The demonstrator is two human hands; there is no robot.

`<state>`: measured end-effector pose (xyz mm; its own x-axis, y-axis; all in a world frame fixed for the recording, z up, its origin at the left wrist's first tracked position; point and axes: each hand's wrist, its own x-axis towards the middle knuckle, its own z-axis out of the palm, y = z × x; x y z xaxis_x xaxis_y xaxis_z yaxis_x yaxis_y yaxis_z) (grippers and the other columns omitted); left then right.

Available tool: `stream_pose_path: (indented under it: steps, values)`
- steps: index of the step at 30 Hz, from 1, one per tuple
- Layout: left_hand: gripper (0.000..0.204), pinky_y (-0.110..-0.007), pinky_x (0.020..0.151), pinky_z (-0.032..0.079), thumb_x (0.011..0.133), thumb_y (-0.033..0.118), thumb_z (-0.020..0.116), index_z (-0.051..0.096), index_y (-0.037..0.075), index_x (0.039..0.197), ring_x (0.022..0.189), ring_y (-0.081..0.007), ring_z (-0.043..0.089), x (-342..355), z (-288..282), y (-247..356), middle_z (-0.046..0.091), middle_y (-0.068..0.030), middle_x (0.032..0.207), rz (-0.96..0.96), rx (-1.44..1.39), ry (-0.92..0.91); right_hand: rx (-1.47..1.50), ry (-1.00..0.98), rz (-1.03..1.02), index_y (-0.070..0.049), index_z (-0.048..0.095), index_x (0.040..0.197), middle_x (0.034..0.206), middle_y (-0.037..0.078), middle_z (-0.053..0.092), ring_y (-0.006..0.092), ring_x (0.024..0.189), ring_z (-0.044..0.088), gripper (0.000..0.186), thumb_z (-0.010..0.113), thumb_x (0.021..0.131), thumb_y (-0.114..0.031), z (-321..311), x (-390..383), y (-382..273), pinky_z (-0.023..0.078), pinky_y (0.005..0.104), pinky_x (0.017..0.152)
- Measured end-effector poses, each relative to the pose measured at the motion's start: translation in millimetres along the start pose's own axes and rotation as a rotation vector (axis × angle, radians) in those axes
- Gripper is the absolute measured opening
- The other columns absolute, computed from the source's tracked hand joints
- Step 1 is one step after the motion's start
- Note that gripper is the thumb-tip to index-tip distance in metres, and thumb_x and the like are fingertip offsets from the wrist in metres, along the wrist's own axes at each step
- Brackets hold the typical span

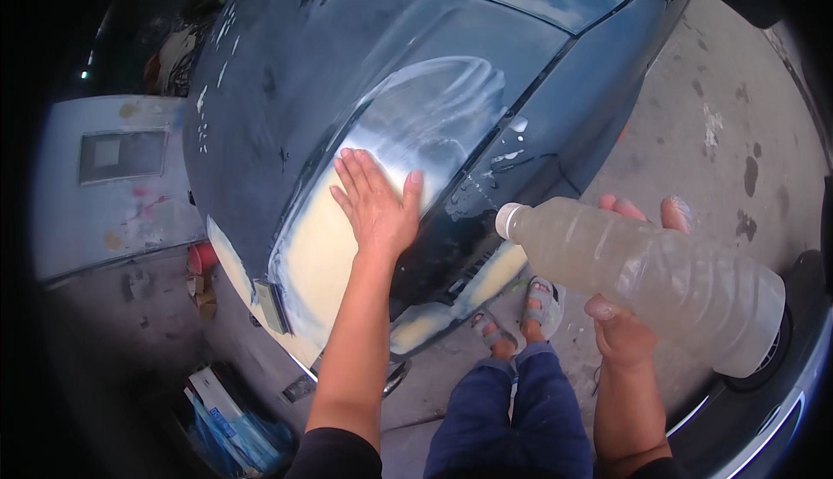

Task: The person sands a section of a car hood using a sanding block while continuously pouring liquid from a plastic bottle onto the surface. The person moves the sanding block across the hood to smooth the surface.

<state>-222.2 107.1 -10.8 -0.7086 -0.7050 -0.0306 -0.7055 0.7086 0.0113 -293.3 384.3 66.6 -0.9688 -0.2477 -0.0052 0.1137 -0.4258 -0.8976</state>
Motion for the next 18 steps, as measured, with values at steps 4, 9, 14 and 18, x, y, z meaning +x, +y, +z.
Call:
stream_pose_path:
  steps: [4, 9, 14, 18]
  values:
    - [0.085, -0.048, 0.122, 0.004, 0.098, 0.059, 0.038, 0.020, -0.002, 0.154, 0.152, -0.0326, 0.004, 56.9, 0.7, 87.6, 0.012, -0.0192, 0.163, 0.249, -0.084, 0.072, -0.030, 0.034, 0.028, -0.003, 0.021, 0.153, 0.137, 0.021, 0.053, 0.0390, 0.131, 0.049, 0.116, 0.093, 0.065, -0.028, -1.2, -1.0, -0.3, 0.041, 0.0520, 0.109]
    - [0.070, -0.048, 0.122, 0.009, 0.102, 0.049, 0.036, 0.025, 0.004, 0.154, 0.152, -0.0308, 0.011, 68.7, 6.3, 150.8, 0.018, -0.0143, 0.163, 0.472, -0.142, 0.130, -0.019, 0.052, 0.012, -0.004, 0.021, 0.153, 0.140, 0.022, 0.051, 0.0381, 0.132, 0.048, 0.115, 0.093, 0.066, -0.029, -2.4, -6.7, -0.1, 0.041, 0.0511, 0.109]
    - [0.071, -0.048, 0.122, 0.008, 0.102, 0.048, 0.038, 0.023, 0.002, 0.154, 0.152, -0.0310, 0.011, 24.0, 6.2, 76.0, 0.017, -0.0154, 0.163, 0.314, -0.107, 0.099, -0.020, -0.011, 0.069, -0.005, 0.020, 0.153, 0.140, 0.019, 0.052, 0.0368, 0.133, 0.048, 0.116, 0.093, 0.065, -0.026, -9.2, -9.0, -4.1, 0.042, 0.0506, 0.109]
    - [0.081, -0.047, 0.122, 0.002, 0.099, 0.051, 0.042, 0.017, 0.000, 0.156, 0.153, -0.0312, 0.006, -12.6, 1.0, -3.6, 0.012, -0.0171, 0.164, 0.132, -0.056, -0.010, 0.029, -0.028, 0.071, -0.006, 0.020, 0.153, 0.138, 0.017, 0.053, 0.0358, 0.132, 0.048, 0.118, 0.094, 0.063, -0.024, -7.6, -11.6, -0.3, 0.043, 0.0502, 0.108]
